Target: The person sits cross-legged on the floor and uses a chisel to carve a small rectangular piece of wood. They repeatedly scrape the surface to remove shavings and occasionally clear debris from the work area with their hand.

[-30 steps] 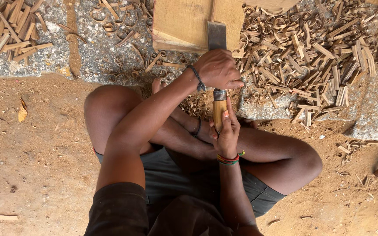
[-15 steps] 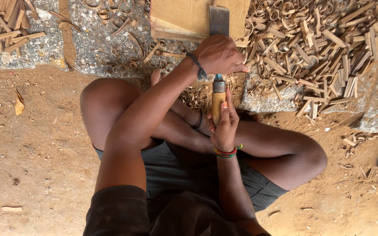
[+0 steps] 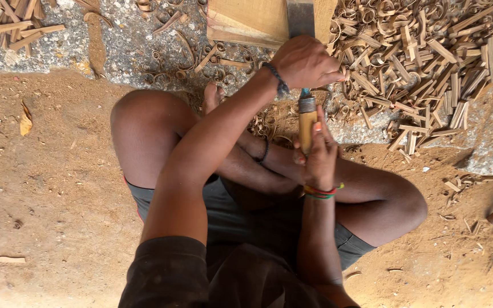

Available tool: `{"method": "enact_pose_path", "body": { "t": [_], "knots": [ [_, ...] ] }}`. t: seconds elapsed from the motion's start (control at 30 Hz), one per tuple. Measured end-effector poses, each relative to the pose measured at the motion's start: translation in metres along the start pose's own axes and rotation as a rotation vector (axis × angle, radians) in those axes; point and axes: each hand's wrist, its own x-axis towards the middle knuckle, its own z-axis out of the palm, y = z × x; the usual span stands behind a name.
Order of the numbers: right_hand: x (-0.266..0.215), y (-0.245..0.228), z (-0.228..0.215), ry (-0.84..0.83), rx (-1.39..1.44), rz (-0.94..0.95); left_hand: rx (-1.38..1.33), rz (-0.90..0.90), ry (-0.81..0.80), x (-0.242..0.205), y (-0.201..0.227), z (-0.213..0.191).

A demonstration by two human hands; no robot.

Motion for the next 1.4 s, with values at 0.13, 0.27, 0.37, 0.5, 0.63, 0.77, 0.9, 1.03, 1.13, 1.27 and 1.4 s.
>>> {"method": "enact_pose_path", "body": {
  "t": [0.13, 0.27, 0.37, 0.5, 0.63, 0.77, 0.9, 1.03, 1.13, 1.27, 1.4],
  "knots": [
    [-0.013, 0.017, 0.036, 0.072, 0.056, -0.076, -0.038, 0.051, -0.093, -0.012, -0.008, -0.017],
    [-0.017, 0.020, 0.050, 0.068, -0.024, -0.153, -0.035, 0.136, -0.033, -0.017, -0.010, -0.029],
    [-0.015, 0.013, 0.040, 0.070, -0.116, -0.128, -0.083, 0.101, -0.017, -0.017, -0.008, -0.025],
    [-0.006, -0.013, 0.009, 0.086, -0.208, -0.057, 0.049, 0.072, 0.243, -0.007, 0.004, -0.008],
    [-0.012, -0.018, 0.020, 0.043, -0.083, 0.013, 0.029, 0.050, 0.148, -0.004, 0.003, -0.019],
    [-0.020, -0.005, 0.049, 0.040, 0.005, -0.051, -0.026, 0.021, -0.143, -0.007, -0.004, -0.036],
    [-0.027, 0.002, 0.067, 0.035, 0.137, -0.075, -0.035, 0.079, -0.109, -0.015, -0.004, -0.045],
    [-0.017, 0.004, 0.046, 0.064, -0.067, -0.084, -0.014, 0.080, -0.005, -0.013, -0.006, -0.028],
    [-0.005, -0.013, 0.006, 0.048, -0.180, 0.011, 0.004, 0.045, 0.134, -0.004, -0.002, -0.008],
    [0.003, -0.018, 0.001, 0.022, -0.175, -0.007, 0.056, 0.054, 0.219, 0.000, 0.001, -0.009],
    [-0.018, -0.002, 0.039, 0.041, 0.011, -0.020, -0.002, 0.033, -0.034, -0.009, -0.003, -0.030]
  ]
}}
